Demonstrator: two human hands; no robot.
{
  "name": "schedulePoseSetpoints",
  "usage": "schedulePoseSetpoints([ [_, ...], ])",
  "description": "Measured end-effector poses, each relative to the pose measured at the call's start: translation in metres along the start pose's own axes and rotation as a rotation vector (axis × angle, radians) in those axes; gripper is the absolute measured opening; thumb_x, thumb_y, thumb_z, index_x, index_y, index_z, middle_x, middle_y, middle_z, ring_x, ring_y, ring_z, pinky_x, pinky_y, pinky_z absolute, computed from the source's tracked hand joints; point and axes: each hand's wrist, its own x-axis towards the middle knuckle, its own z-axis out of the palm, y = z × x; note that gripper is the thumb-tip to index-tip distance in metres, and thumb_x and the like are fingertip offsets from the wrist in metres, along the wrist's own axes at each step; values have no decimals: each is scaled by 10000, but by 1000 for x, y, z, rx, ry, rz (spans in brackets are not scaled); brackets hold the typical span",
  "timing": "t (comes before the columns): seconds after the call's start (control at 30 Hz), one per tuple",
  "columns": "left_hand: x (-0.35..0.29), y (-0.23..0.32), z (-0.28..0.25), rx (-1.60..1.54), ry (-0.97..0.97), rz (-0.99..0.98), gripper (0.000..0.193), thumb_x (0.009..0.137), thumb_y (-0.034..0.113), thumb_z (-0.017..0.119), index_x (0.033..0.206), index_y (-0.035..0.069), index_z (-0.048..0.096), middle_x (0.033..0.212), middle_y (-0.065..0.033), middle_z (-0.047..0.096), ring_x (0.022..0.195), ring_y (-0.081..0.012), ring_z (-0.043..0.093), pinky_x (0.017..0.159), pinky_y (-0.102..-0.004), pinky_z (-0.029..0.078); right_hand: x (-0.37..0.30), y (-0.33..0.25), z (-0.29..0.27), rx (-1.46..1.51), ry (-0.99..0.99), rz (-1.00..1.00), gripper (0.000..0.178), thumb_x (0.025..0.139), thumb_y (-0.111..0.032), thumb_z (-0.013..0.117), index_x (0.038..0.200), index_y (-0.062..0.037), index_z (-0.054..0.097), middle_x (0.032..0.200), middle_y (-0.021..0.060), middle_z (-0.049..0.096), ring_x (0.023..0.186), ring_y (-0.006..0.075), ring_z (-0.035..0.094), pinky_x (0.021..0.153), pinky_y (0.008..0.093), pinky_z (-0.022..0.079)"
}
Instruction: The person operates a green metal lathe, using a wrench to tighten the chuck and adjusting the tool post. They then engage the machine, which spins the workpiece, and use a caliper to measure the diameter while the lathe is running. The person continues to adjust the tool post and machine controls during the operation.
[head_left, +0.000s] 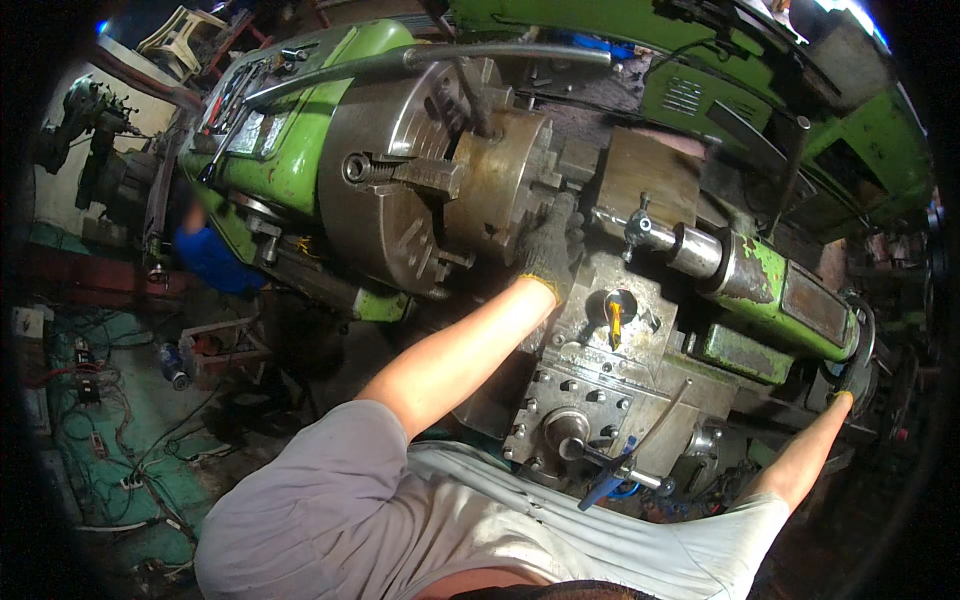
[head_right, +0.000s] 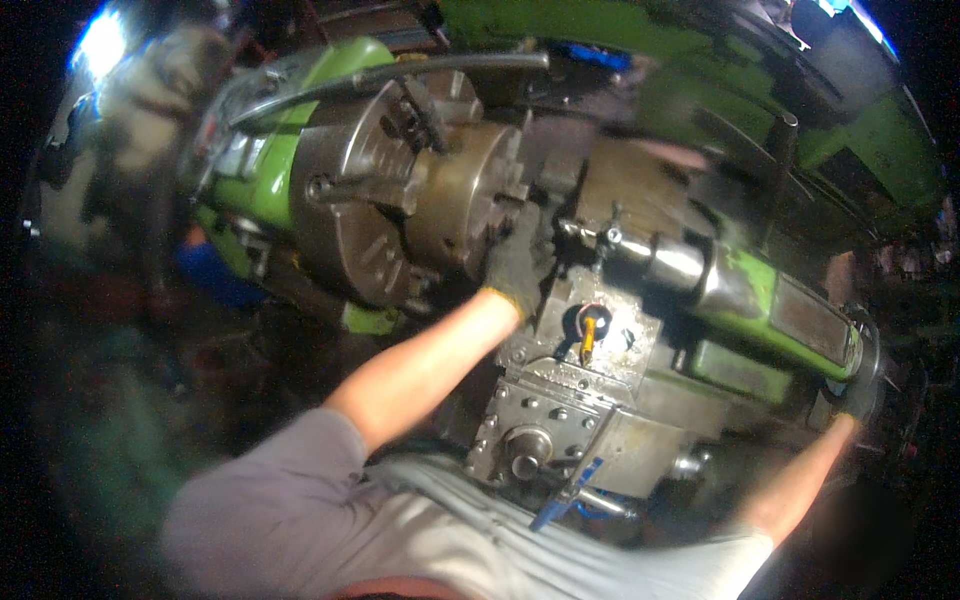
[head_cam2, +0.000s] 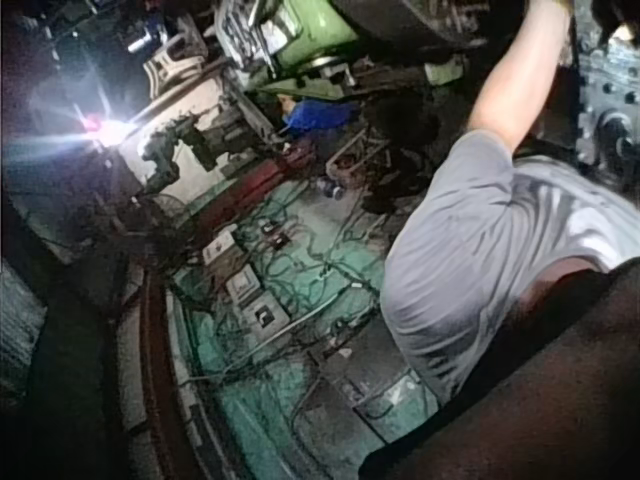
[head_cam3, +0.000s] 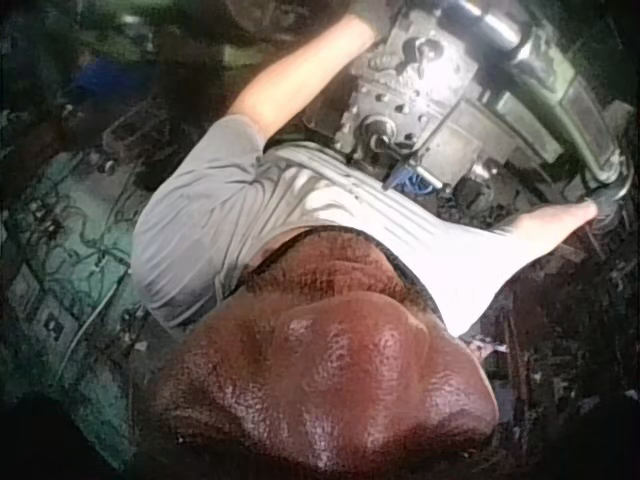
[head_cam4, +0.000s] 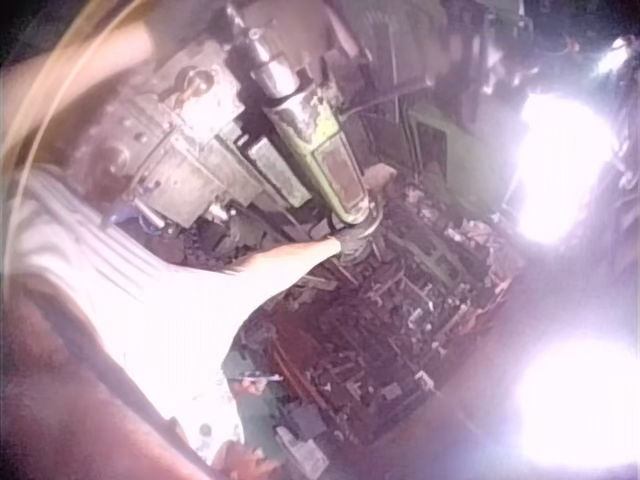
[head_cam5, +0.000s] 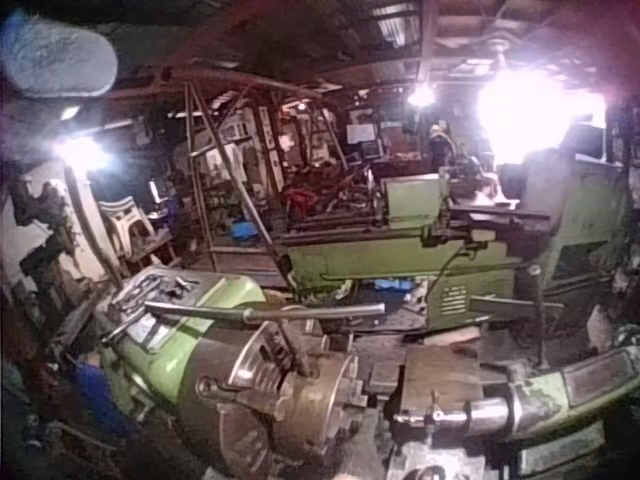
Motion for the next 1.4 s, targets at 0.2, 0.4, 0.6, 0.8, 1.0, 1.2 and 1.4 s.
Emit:
schedulePoseSetpoints([
  [0.2, -7, 2, 4, 83, -8, 29, 208, 926, 339, 805, 936, 159, 700, 839, 19, 701, 668, -85, 575, 582, -266, 457, 6, 10, -22, 59, -89, -143, 727, 931, -696, 587, 1371, -125, 686, 1299, 83, 689, 1182, 244, 622, 932, 419, 572],
  [0.4, 4, -3, 4, 68, 20, 21, 195, 934, 315, 794, 916, 146, 699, 823, 10, 691, 621, -73, 538, 537, -236, 418, 19, 13, -25, 4, -65, -124, 721, 942, -686, 579, 1374, -118, 682, 1304, 88, 687, 1174, 246, 625, 933, 416, 570],
  [0.6, 19, -10, -11, 117, -86, 58, 207, 989, 378, 724, 1076, 191, 734, 952, 49, 703, 831, -98, 600, 724, -275, 469, 24, 17, -24, -55, -13, -152, 715, 952, -676, 570, 1376, -111, 679, 1309, 93, 685, 1166, 248, 628, 933, 412, 568],
  [0.8, 8, -6, 2, 70, -2, 116, 221, 923, 325, 802, 847, 142, 704, 686, 40, 574, 577, -64, 480, 544, -249, 380, 31, 20, -27, -130, 80, -191, 709, 962, -666, 562, 1379, -104, 676, 1314, 98, 683, 1158, 250, 632, 934, 409, 567],
  [1.0, 7, -7, 3, 77, 14, 106, 125, 959, 303, 761, 1000, 193, 717, 885, 57, 687, 736, -52, 581, 609, -202, 450, 38, 29, -31, -177, 180, -229, 704, 973, -656, 553, 1382, -97, 673, 1320, 103, 681, 1150, 252, 635, 934, 406, 565],
  [1.2, 3, -5, 13, 121, 75, 131, 259, 927, 352, 785, 847, 120, 703, 719, 32, 627, 608, -86, 506, 568, -273, 411, 45, 39, -46, -276, 362, -269, 698, 983, -647, 545, 1385, -90, 669, 1325, 108, 679, 1141, 255, 638, 935, 403, 563],
  [1.4, 2, -6, 7, 100, 40, 145, 262, 937, 365, 764, 863, 122, 697, 783, 7, 671, 658, -86, 531, 633, -262, 454, 46, 38, -47, -311, 439, -261, 692, 993, -637, 536, 1388, -83, 666, 1330, 113, 677, 1133, 257, 641, 936, 400, 561],
])
